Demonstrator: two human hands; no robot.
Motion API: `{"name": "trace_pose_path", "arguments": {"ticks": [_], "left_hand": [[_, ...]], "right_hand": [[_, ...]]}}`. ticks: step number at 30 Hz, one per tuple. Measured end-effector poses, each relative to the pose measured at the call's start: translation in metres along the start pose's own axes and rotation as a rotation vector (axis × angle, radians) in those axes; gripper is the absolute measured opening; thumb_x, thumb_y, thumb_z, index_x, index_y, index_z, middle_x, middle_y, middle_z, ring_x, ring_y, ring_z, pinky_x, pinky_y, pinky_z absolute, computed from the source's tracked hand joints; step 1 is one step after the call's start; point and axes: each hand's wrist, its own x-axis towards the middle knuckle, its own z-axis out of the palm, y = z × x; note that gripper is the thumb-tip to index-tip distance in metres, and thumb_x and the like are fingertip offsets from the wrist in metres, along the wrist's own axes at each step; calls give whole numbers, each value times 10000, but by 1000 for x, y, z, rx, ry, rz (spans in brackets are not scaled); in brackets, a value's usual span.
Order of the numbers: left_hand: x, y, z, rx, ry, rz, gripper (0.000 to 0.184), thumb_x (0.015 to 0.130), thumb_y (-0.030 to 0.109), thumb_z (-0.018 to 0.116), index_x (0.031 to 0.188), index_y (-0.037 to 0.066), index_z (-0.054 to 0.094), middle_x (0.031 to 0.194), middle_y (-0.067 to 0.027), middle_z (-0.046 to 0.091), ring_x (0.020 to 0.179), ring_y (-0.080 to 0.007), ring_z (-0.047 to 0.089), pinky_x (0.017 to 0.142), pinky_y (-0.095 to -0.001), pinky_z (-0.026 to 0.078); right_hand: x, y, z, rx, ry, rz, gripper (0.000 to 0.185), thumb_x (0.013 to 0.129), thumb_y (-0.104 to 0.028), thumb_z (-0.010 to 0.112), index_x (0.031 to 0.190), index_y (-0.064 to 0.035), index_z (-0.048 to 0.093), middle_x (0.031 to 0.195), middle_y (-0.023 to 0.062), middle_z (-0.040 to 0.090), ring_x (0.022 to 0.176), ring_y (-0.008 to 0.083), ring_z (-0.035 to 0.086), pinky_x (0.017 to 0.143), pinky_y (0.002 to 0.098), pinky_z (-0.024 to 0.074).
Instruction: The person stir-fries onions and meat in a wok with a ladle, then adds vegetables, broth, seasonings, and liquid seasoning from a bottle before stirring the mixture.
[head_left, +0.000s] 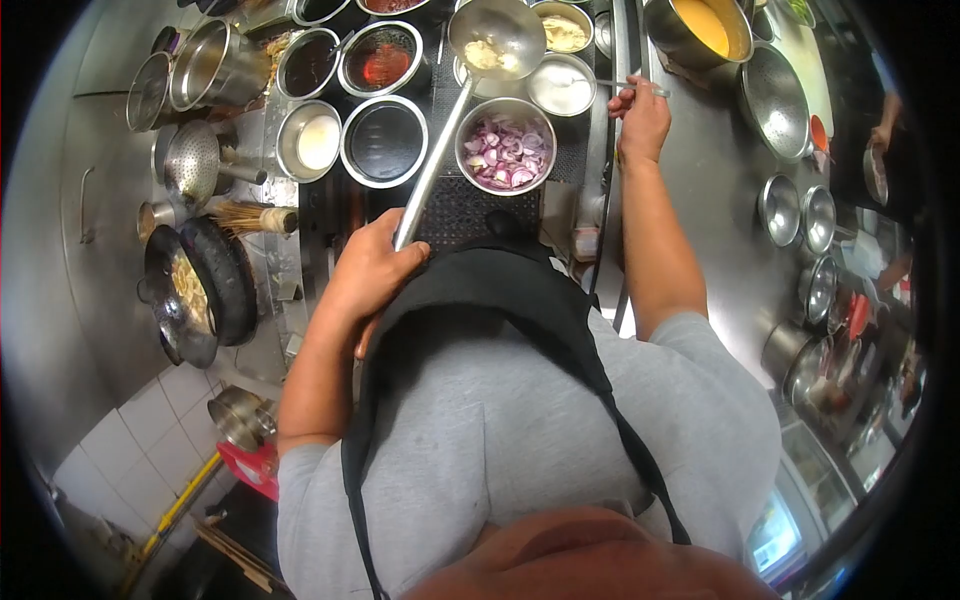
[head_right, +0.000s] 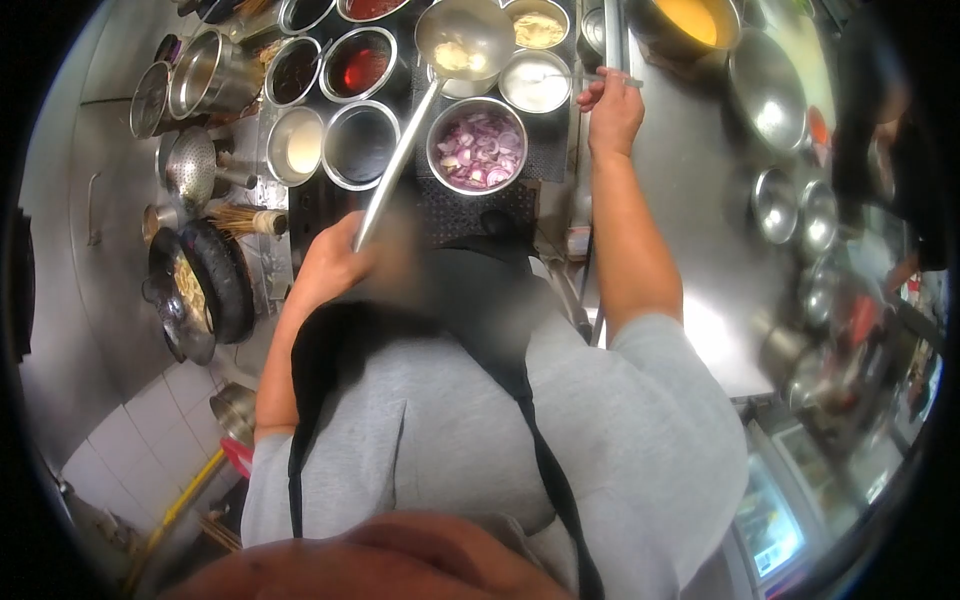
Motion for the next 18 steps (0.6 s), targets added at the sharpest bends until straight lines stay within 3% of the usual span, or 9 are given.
{"name": "trace_pose_path", "arguments": {"ticks": [2, 4, 5, 9, 12, 13, 14, 16, 18], "left_hand": [[2, 0, 1, -2, -33, 4, 436, 855, 232, 690, 1206, -17, 622, 913, -197, 698, 855, -292, 679, 819, -379, 512], [3, 8, 1, -21, -61, 13, 437, 855, 233, 689, 1206, -19, 620, 921, -200, 697, 861, -294, 680, 825, -377, 512], [4, 11, 1, -44, -85, 17, 438, 856, 234, 688, 1205, -22, 618, 929, -204, 696, 868, -296, 680, 831, -376, 512], [7, 10, 3, -25, -93, 25, 442, 856, 229, 686, 1211, -23, 612, 947, -215, 696, 883, -297, 683, 840, -376, 512], [7, 7, 5, 8, -78, 32, 447, 857, 226, 684, 1219, -25, 607, 945, -217, 696, 887, -300, 685, 841, -382, 512], [7, 5, 7, 33, -61, 20, 444, 857, 225, 683, 1218, -22, 608, 944, -218, 696, 888, -300, 686, 842, -384, 513], [7, 3, 7, 59, -43, 8, 441, 857, 223, 681, 1218, -20, 609, 942, -219, 696, 889, -301, 686, 843, -386, 513], [5, 3, 8, 38, -35, 2, 436, 857, 222, 679, 1215, -17, 610, 941, -219, 696, 885, -300, 686, 839, -388, 513], [2, 1, 7, 15, -28, -4, 431, 857, 221, 676, 1213, -14, 612, 939, -219, 696, 881, -300, 686, 835, -389, 514]], "right_hand": [[-7, -21, 9, 1, -21, -39, 301, 1028, -227, 477, 1087, 31, 620, 725, 46, 592, 598, 150, 600, 537, 271, 485], [-22, -39, 23, -103, -194, -172, 301, 1052, -230, 465, 1081, 20, 629, 720, 39, 605, 616, 129, 593, 576, 255, 487], [-27, -35, 21, -284, -283, -438, 307, 1070, -237, 453, 1079, 11, 634, 733, 41, 632, 635, 109, 584, 615, 248, 482], [-28, -17, 8, -529, -49, -732, 290, 1060, -226, 477, 1040, 9, 647, 732, 35, 627, 650, 101, 580, 631, 250, 472], [-14, 15, 9, -606, -31, -852, 308, 1057, -230, 477, 1008, 19, 650, 715, 26, 609, 625, 104, 576, 607, 247, 466], [-17, 24, 10, -485, -102, -505, 349, 1045, -257, 466, 923, 5, 663, 880, 101, 682, 664, 194, 630, 653, 330, 504], [-21, 22, 15, -485, -104, -501, 349, 1045, -257, 466, 923, 5, 663, 880, 101, 682, 664, 194, 630, 653, 330, 504], [-24, 12, 22, -157, -48, -219, 347, 1056, -266, 455, 971, 15, 640, 820, 90, 652, 645, 139, 617, 611, 293, 501], [-29, -3, 19, -119, -43, -156, 326, 1062, -261, 453, 1018, 20, 611, 774, 73, 615, 634, 101, 600, 585, 262, 497]]}}
